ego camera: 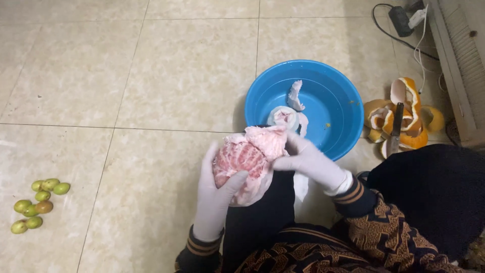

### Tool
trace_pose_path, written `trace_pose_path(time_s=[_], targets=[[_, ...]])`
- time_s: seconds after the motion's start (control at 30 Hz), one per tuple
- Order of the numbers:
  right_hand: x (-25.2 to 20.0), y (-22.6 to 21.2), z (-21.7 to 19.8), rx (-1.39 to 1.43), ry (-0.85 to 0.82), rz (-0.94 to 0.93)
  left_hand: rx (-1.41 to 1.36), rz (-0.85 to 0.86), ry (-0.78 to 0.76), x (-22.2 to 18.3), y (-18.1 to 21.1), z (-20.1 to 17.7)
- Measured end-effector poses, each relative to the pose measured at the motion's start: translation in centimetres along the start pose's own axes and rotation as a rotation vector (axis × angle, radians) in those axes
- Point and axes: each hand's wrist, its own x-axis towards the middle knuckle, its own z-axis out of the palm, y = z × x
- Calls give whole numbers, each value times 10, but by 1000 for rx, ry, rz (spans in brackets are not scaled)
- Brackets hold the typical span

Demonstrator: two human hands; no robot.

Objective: Peeling the thick skin and pith from a pomelo fruit using a knife and hands, then separating the segments.

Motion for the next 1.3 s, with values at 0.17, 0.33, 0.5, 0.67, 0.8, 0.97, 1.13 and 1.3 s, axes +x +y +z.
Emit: trace_pose_path(time_s=[0.17,0.33,0.5,0.67,0.8,0.97,1.13,1.3], targets=[[2,4,15,-37,182,105,-5,-35,-99,13,7,-5],[0,-2,25,-153,279,-46,33,-46,-232,16,16,-8],[19,10,12,-417,337,-363,72,-32,-164,15,10,-4],[61,25,-14,-899,434,-680,0,-16,-148,10,7,-2],[104,37,-30,-1053,329,-669,272,114,-126,2,-6,-10],[138,22,-19,-1223,141,-551,303,296,-133,-6,-24,-17],[157,34,-17,-1278,53,-502,368,428,-136,-12,-38,-21],[187,63,-58,-1276,217,-468,396,598,-208,-15,-23,-7]])
